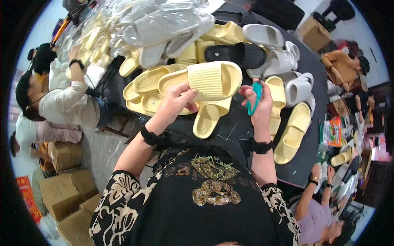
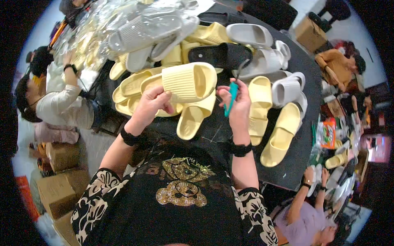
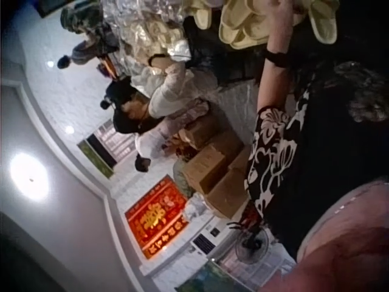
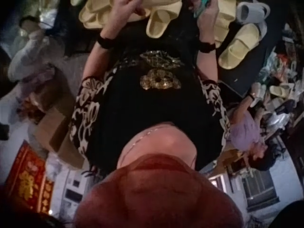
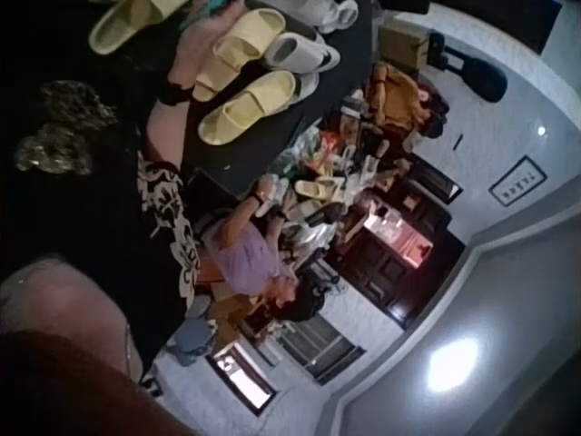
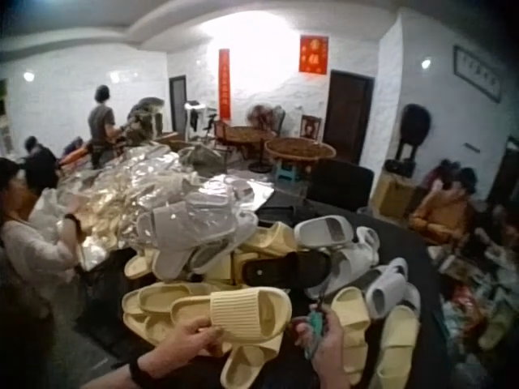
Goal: The recorder is using scissors to trim excess material from molded sandals at a production table.
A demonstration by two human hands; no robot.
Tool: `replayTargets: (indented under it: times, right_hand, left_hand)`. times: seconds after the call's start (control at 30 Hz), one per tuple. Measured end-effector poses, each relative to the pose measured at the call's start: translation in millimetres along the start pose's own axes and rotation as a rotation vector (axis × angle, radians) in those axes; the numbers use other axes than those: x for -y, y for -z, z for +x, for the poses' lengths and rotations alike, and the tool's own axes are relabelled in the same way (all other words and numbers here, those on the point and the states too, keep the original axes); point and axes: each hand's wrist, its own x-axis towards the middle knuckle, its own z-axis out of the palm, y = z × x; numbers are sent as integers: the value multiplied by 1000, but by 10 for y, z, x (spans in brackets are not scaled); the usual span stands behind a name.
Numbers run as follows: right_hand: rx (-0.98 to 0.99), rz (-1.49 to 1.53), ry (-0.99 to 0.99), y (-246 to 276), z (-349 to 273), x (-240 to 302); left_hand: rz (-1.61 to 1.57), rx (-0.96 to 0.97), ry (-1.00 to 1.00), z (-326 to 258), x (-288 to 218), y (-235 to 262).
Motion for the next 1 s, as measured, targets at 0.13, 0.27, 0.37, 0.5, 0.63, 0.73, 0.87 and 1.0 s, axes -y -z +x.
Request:
replayTargets:
  times: [0.13, 0.27, 0.37, 0.5, 0.63, 0.73, 0.87, 1.0]
  right_hand:
    - [28, -166, -38, -26, -89, 64]
    - [-59, -94, 78, 58, -167, -61]
    - [-255, -150, 137, 227, -222, -16]
    - [-502, -102, 159, 569, -354, 24]
    - [-653, -42, 74, 990, -487, -61]
    - [-677, 105, 34, 1060, -628, -127]
    - [-711, 178, -30, 1136, -780, -358]
    - [-706, 232, -73, 1140, -839, -505]
  left_hand:
    - [146, 175, 54, -26, 56, -69]
    - [338, 169, -119, -25, 166, -36]
    - [436, 46, -139, -88, 199, 95]
    - [498, 17, -92, -253, 320, 507]
    - [648, 52, 92, -559, 443, 882]
    - [723, 129, 292, -797, 561, 1138]
    - [778, 246, 577, -1056, 913, 1421]
    - [1234, 594, 919, -1290, 1517, 1845]
